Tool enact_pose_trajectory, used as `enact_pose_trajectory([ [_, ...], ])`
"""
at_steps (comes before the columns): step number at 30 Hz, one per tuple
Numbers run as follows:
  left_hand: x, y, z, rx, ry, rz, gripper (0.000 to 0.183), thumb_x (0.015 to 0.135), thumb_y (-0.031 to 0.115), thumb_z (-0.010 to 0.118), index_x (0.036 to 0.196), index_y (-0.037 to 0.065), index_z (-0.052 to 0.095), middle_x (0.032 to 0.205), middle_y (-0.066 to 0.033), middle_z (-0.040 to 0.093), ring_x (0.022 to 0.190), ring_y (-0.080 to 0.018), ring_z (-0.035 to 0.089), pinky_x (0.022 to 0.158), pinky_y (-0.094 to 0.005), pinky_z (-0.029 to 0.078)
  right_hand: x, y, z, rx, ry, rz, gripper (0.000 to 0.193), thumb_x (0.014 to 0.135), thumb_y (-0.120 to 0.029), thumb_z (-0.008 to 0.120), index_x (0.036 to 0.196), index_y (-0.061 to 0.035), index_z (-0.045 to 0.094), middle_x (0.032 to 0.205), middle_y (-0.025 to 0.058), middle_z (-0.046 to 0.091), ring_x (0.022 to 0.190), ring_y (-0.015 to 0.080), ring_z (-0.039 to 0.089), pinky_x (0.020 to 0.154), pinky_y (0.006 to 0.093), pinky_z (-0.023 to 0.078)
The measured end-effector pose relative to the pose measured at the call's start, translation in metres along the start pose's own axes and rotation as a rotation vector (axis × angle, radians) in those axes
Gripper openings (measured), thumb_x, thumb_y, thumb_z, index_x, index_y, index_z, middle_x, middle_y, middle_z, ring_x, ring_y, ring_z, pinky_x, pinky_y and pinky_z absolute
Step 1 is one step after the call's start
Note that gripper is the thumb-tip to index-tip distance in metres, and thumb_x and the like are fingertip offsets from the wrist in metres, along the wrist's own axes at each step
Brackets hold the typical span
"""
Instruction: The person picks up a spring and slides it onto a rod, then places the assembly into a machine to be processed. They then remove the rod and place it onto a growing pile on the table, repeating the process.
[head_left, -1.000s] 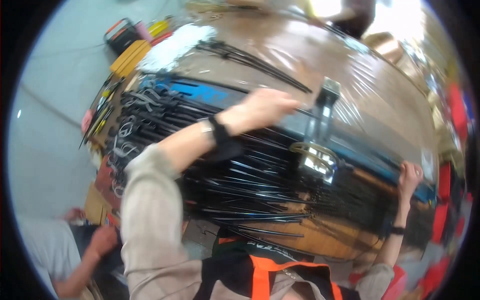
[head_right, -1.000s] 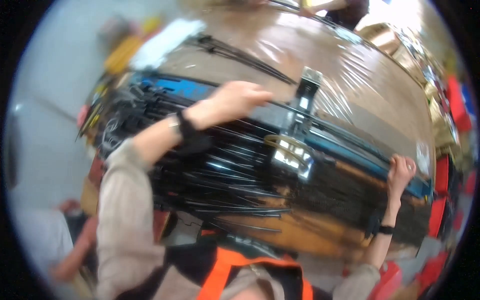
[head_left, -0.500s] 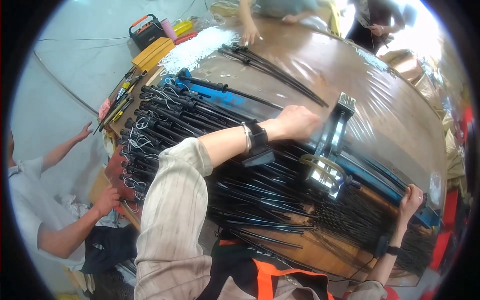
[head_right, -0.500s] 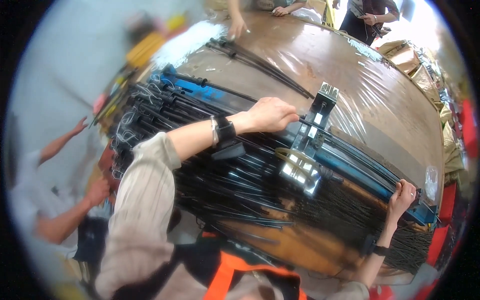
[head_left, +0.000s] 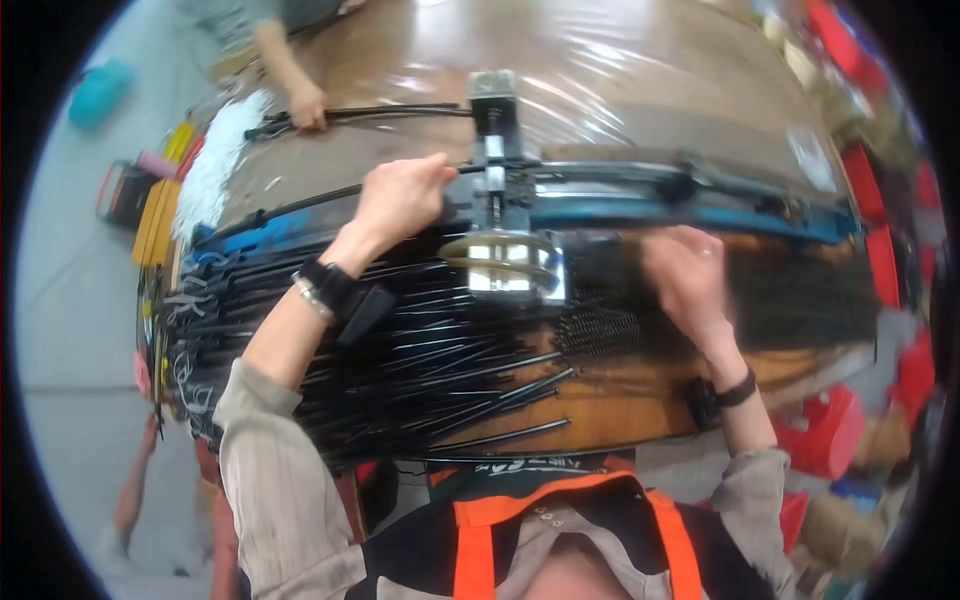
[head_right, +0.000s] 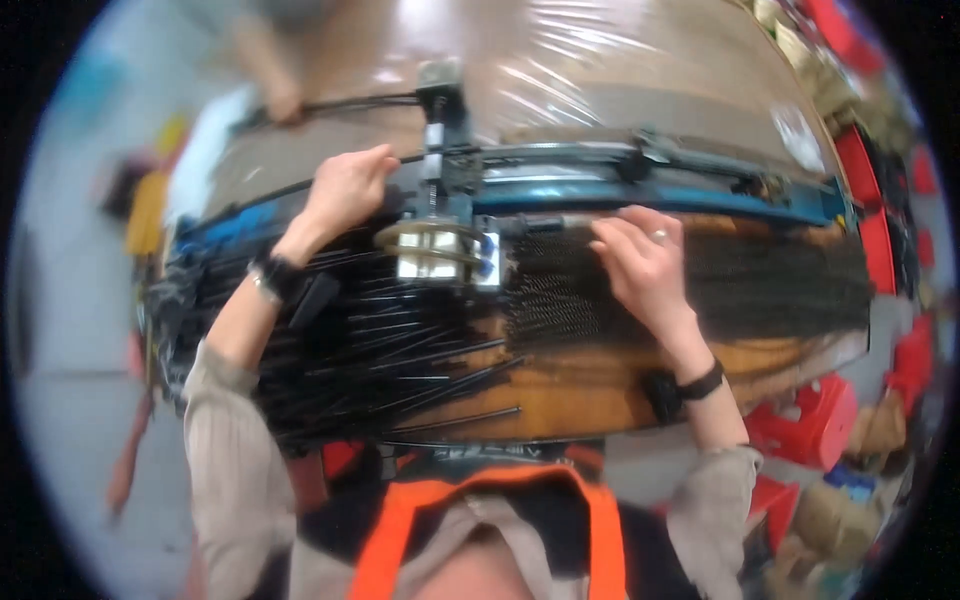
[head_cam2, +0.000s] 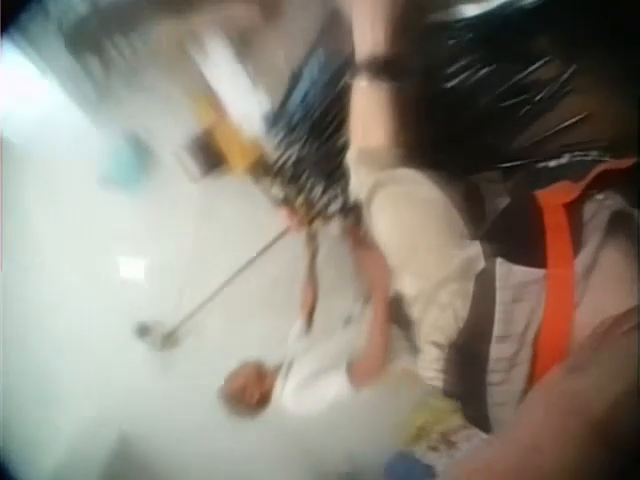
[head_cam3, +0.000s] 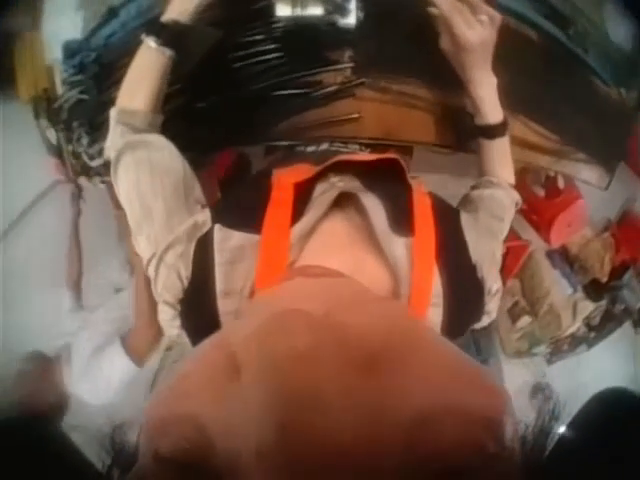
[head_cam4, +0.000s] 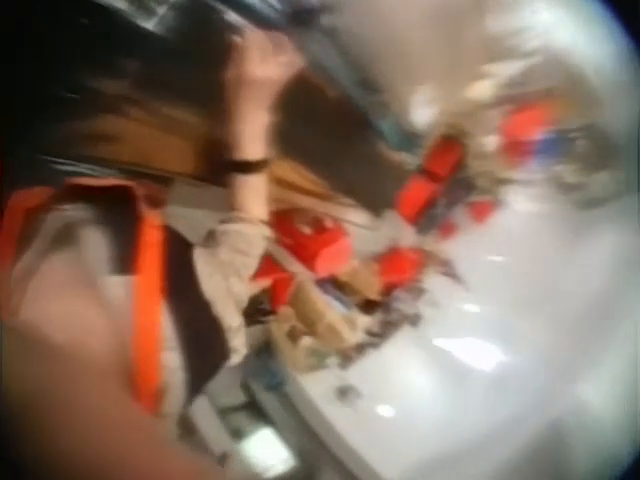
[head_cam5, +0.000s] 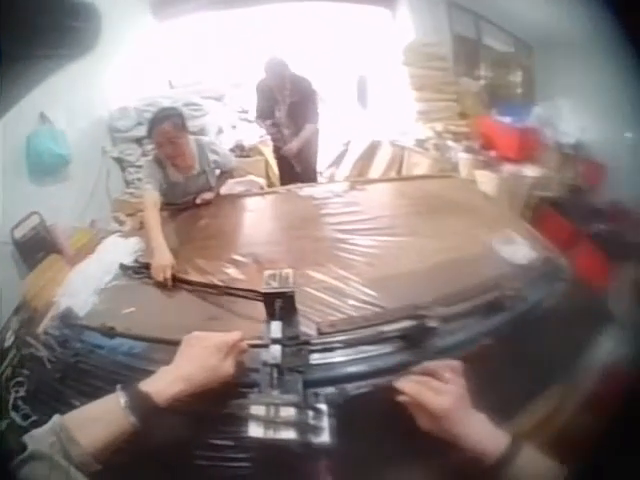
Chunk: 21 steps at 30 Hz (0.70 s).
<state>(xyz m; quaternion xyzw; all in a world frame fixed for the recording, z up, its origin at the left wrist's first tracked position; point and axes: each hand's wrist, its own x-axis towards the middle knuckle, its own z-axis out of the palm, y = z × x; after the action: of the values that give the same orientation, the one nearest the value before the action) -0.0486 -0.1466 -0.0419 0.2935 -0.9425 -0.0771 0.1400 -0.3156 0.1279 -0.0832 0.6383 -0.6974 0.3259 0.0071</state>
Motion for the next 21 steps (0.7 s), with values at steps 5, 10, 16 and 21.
enact_pose_trajectory([
  [5,0.004,0.007,-0.002,0.017,-0.029,0.027,0.018,0.096,0.024,0.052,0.091,0.008,0.058,0.079,-0.0201,0.064,0.079,-0.0427,0.062,0.068,-0.0518,0.048,-0.002,-0.012,0.009,-0.14,0.116,-0.212,0.026,0.081,-0.012,0.072,0.106,-0.0055,0.067,0.093,0.0062,0.069,0.096,0.0247,0.061,0.082,0.0385,0.042],
  [10,-0.003,0.008,-0.004,0.042,-0.049,0.002,0.018,0.096,0.024,0.051,0.091,0.008,0.058,0.081,-0.0192,0.065,0.081,-0.041,0.062,0.069,-0.0502,0.049,0.005,-0.023,0.025,-0.02,0.094,-0.151,0.032,0.08,-0.005,0.071,0.112,-0.004,0.064,0.092,0.0105,0.066,0.089,0.0293,0.06,0.072,0.0374,0.045],
  [16,-0.007,0.006,0.004,0.054,-0.001,0.038,0.015,0.095,0.022,0.053,0.089,0.009,0.059,0.081,-0.0161,0.067,0.081,-0.0379,0.065,0.067,-0.048,0.051,0.008,-0.026,0.034,0.191,-0.028,-0.1,0.027,0.082,-0.002,0.068,0.109,-0.0009,0.062,0.095,0.0161,0.065,0.087,0.0322,0.061,0.082,0.0403,0.048],
  [21,0.002,-0.009,0.015,0.083,0.209,0.233,0.007,0.093,0.017,0.057,0.094,0.011,0.059,0.085,-0.0121,0.067,0.077,-0.0356,0.065,0.064,-0.0444,0.052,0.032,-0.011,0.045,0.255,0.034,-0.126,0.021,0.084,-0.009,0.069,0.102,-0.0014,0.062,0.095,0.0154,0.065,0.083,0.0328,0.062,0.08,0.0402,0.049],
])
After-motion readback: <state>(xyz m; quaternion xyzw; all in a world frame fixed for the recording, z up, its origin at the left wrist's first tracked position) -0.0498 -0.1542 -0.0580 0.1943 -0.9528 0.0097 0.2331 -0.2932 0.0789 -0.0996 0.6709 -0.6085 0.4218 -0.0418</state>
